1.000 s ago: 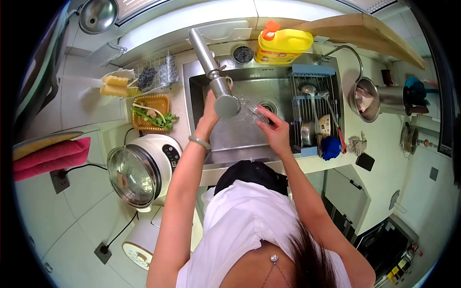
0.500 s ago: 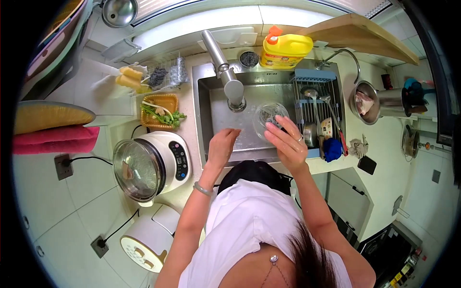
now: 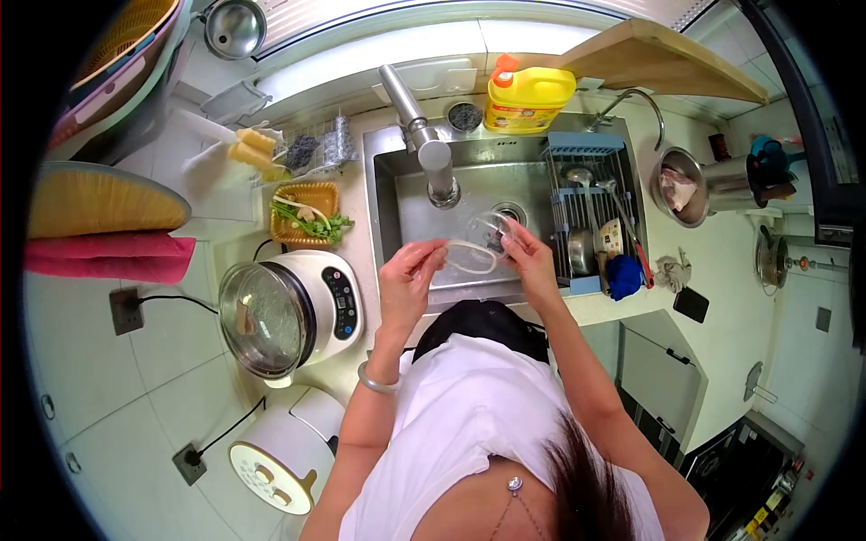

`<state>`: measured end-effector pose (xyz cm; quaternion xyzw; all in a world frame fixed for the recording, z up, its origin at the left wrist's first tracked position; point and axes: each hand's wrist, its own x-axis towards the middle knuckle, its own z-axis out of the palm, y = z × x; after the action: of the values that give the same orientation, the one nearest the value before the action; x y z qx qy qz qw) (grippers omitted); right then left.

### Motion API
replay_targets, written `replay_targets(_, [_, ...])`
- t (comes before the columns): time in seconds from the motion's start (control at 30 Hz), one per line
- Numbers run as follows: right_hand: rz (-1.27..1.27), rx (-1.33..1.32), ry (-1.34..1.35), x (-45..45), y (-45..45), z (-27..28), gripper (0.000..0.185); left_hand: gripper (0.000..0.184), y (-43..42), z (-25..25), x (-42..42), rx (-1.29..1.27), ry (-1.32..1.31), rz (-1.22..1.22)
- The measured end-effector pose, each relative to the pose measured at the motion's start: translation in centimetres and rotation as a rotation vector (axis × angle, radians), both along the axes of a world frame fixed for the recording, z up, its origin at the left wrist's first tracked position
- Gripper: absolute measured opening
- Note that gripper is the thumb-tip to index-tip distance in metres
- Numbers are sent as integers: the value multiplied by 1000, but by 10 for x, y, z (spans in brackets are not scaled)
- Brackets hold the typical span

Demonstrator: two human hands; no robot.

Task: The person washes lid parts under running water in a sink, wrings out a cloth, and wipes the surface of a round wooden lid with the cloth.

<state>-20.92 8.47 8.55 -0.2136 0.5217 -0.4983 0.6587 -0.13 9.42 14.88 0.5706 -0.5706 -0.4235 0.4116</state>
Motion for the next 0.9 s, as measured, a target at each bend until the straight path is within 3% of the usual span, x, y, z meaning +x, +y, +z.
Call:
replay_targets(0.07, [80, 33, -85, 2, 2, 19, 46, 19, -3, 3, -2, 99, 197, 40])
replay_targets(0.2, [129, -30, -227, 5, 7, 42, 44, 22, -8, 5, -7, 200, 251, 70])
replay_targets(0.5, [134, -168, -261, 12, 14, 65, 50, 19, -4, 22, -16, 27, -51, 67])
replay_targets(0.6, [246, -278, -123, 15, 16, 69, 50, 17, -4, 30, -18, -15, -98, 86])
replay_targets(0.7, [266, -271, -33, 19, 18, 69, 52, 13, -6, 32, -20, -157, -223, 65])
replay_targets(0.77, [212, -306, 18, 21, 19, 68, 51, 11, -10, 26, -22, -502, -425, 106])
replay_targets(0.8, [213, -306, 18, 23, 20, 69, 51, 11, -8, 27, -24, -502, -425, 107])
replay_targets(0.87, [197, -302, 66, 25, 22, 74, 47, 13, -1, 30, -29, -178, -242, 100])
replay_targets(0.9, [198, -302, 66, 26, 22, 75, 47, 13, 0, 30, -29, -179, -242, 101])
